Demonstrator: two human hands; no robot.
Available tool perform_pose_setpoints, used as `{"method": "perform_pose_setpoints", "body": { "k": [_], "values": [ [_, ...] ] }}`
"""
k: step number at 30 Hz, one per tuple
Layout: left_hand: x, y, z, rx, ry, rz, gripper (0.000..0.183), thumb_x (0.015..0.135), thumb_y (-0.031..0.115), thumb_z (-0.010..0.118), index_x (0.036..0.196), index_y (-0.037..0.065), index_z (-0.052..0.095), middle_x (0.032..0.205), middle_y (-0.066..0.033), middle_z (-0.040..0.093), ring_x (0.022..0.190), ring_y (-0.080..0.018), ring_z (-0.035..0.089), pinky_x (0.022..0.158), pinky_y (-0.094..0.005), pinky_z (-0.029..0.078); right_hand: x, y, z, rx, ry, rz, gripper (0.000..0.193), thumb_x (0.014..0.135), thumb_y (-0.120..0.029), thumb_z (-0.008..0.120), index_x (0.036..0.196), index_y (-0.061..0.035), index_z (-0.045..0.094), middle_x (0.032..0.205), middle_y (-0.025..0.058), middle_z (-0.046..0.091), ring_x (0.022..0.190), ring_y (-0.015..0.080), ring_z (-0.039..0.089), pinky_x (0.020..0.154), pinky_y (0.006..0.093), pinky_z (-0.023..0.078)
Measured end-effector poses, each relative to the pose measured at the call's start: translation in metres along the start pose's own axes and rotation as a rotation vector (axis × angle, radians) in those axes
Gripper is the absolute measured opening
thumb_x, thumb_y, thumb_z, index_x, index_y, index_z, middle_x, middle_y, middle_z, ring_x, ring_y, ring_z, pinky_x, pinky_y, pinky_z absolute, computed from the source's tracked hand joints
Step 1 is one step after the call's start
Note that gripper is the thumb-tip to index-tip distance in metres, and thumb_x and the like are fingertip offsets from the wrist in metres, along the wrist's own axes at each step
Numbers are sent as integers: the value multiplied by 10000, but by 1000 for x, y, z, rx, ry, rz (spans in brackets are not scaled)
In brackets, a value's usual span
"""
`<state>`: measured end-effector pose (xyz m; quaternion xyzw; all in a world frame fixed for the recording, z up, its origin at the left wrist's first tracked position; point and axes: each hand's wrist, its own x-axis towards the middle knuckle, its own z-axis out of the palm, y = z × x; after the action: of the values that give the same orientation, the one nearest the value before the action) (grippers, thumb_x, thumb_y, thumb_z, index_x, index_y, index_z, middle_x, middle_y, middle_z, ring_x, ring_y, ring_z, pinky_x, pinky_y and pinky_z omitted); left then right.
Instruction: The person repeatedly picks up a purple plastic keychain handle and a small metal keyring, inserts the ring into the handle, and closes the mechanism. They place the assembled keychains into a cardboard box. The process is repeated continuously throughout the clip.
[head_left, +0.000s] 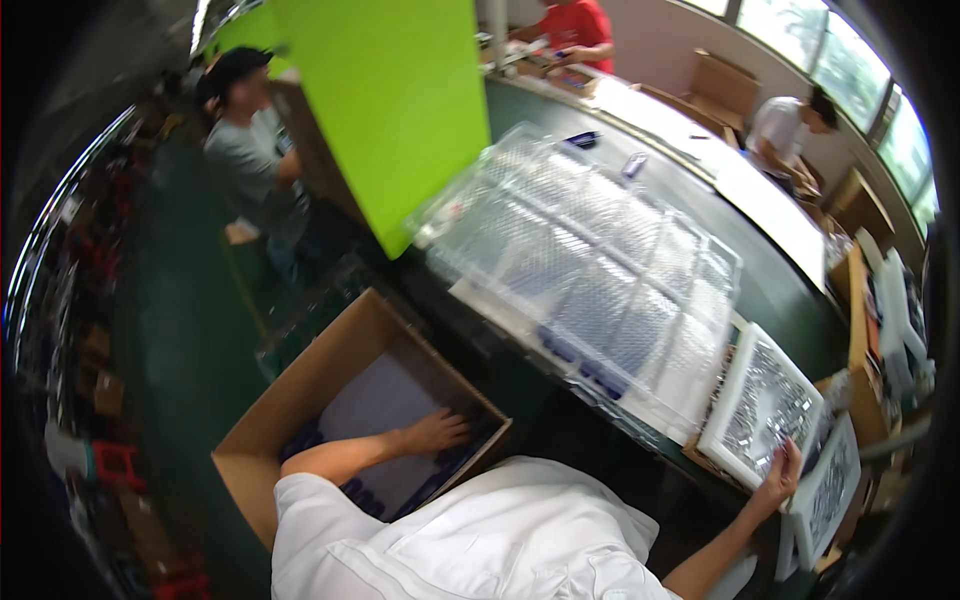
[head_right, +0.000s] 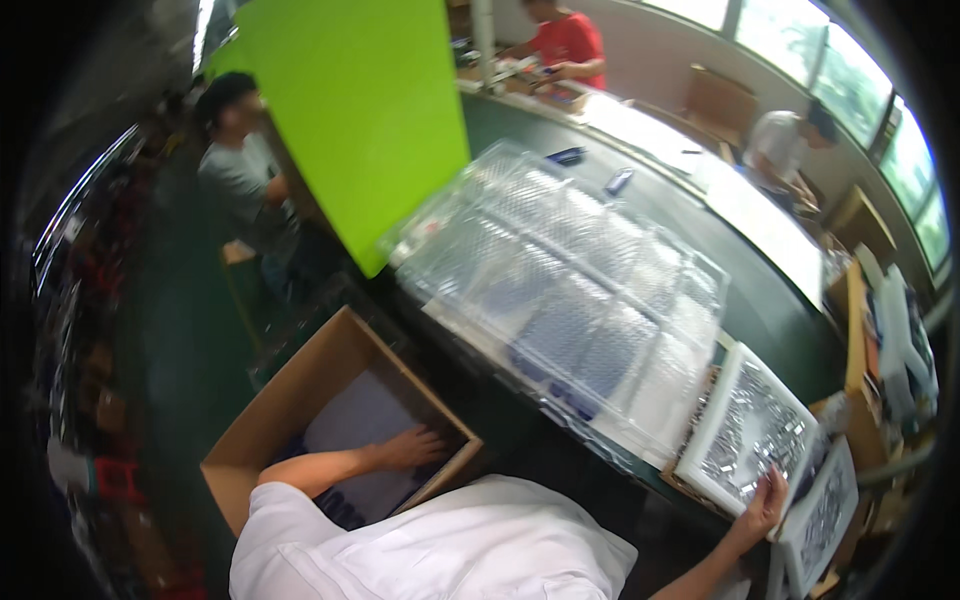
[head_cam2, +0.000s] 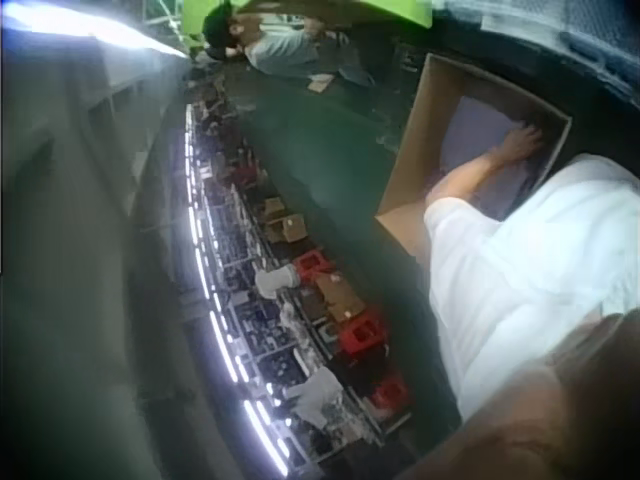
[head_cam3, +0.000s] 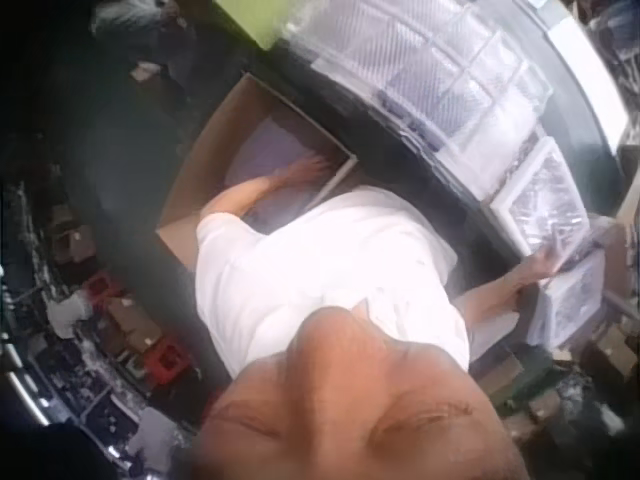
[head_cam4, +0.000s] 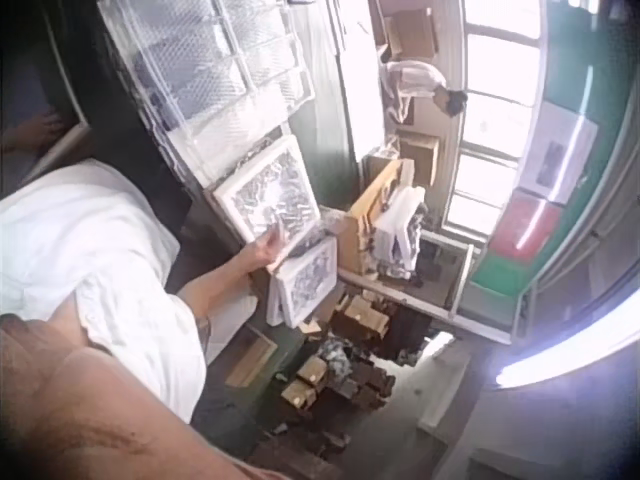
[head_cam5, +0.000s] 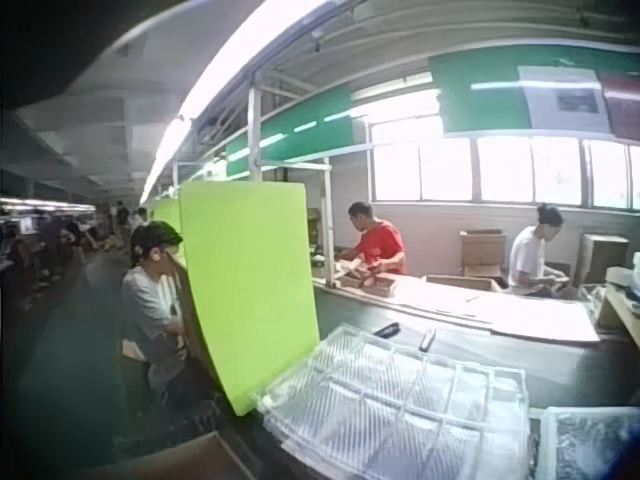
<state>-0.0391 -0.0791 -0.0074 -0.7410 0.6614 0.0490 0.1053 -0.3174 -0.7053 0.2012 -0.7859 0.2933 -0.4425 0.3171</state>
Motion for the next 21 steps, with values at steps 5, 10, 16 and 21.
{"method": "perform_pose_setpoints", "body": {
  "k": [5, 10, 16, 21],
  "values": [
    [3, -34, 3, 24, 30, 155, 447, 938, 242, 592, 1378, 162, 596, 1398, -80, 574, 1280, -238, 538, 982, -424, 455, -34, -29, -6, 204, 161, 187, 211, 993, 21, 663, 1197, 15, 715, 1097, 48, 683, 1010, 131, 642, 922, 266, 523],
    [-28, -49, -55, -72, 167, 55, 405, 933, 210, 617, 1323, 104, 615, 1347, -95, 618, 1273, -285, 570, 1017, -486, 469, -50, -44, -36, 265, 185, 273, 91, 962, 12, 702, 1051, 3, 718, 990, 18, 682, 901, 91, 629, 809, 234, 505],
    [-61, -27, -154, -654, 1020, -891, 296, 1058, 281, 589, 1230, 43, 625, 1016, -88, 691, 916, -260, 698, 848, -442, 555, -37, -20, -50, 438, 218, 218, 173, 942, 39, 699, 1106, 5, 741, 963, 23, 695, 845, 108, 648, 783, 250, 535],
    [17, 6, -311, -1798, 1400, -622, 530, 1135, 490, 383, 1399, 77, 584, 922, -62, 657, 620, -131, 636, 518, -276, 531, 1, -72, -28, 597, 84, 256, 207, 910, 70, 722, 1115, 37, 717, 955, 77, 720, 840, 138, 687, 761, 298, 610]
  ]
}}
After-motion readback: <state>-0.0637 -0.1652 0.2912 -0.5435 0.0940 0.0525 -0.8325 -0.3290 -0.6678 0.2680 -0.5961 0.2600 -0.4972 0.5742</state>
